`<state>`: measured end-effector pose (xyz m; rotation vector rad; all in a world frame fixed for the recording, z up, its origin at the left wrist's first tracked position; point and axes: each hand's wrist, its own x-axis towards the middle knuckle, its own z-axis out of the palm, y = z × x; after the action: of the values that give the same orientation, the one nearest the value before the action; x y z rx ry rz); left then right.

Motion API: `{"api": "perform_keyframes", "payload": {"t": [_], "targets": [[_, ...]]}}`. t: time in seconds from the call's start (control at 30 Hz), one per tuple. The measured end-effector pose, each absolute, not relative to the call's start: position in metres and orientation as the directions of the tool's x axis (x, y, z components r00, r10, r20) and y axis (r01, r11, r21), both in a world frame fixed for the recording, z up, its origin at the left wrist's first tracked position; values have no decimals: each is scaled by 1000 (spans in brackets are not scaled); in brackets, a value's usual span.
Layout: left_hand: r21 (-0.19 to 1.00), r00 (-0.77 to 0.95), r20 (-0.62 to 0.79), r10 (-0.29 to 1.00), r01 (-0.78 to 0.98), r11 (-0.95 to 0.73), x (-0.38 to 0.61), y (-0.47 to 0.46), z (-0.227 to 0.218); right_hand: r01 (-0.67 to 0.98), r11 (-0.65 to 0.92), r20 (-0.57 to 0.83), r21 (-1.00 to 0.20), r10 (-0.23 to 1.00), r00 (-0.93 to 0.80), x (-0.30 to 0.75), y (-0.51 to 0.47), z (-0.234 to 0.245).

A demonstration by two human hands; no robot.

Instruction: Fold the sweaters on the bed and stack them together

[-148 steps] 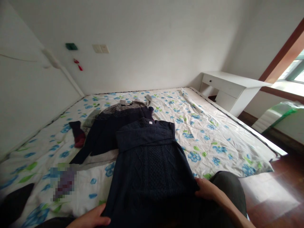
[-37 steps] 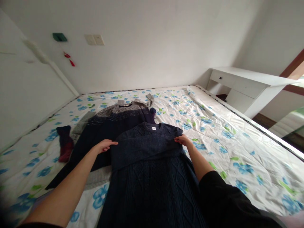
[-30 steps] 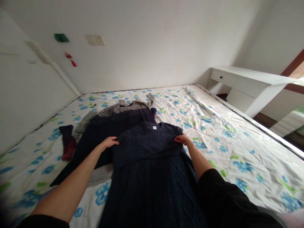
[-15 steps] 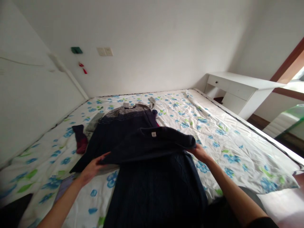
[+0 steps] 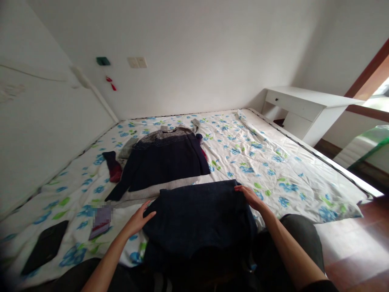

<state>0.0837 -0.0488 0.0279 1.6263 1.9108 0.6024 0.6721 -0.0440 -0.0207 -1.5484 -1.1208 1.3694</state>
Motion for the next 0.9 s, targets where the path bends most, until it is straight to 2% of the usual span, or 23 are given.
{"api": "perform_keyframes", "payload": {"t": [0.07,0.13,0.2,0.3,0.43,0.53,0.63,0.73,0.83,0.9], "targets": [[636,-167,-188,968,730,250,89,-46,30,151,-339,-318,-929,936,151,668,-42,-29],[692,-157,-271,950,654,306,90,-47,37,210,-358,-310,-910,923,230,667,-40,-37],[773,-52,-415,908,507,382,87,-52,46,215,-378,-331,-900,916,226,670,-39,-43],[786,99,-565,819,366,498,81,-63,55,256,-404,-360,-878,911,200,683,-41,-52],[788,4,-534,845,364,496,90,-62,56,495,-427,-312,-757,902,300,691,-40,-59],[809,-35,-544,838,243,535,107,-48,50,541,-454,-292,-708,886,361,686,-33,-53],[801,-12,-587,809,138,583,123,-35,43,446,-514,-397,-732,855,334,678,-27,-37],[779,-10,-615,789,147,609,134,-35,50,232,-558,-530,-797,830,175,670,-34,-15],[821,10,-567,823,87,565,139,-51,79,4,-482,-478,-876,871,113,671,-57,11],[854,28,-521,853,13,521,138,-69,106,-65,-393,-398,-917,909,122,678,-79,36]]}}
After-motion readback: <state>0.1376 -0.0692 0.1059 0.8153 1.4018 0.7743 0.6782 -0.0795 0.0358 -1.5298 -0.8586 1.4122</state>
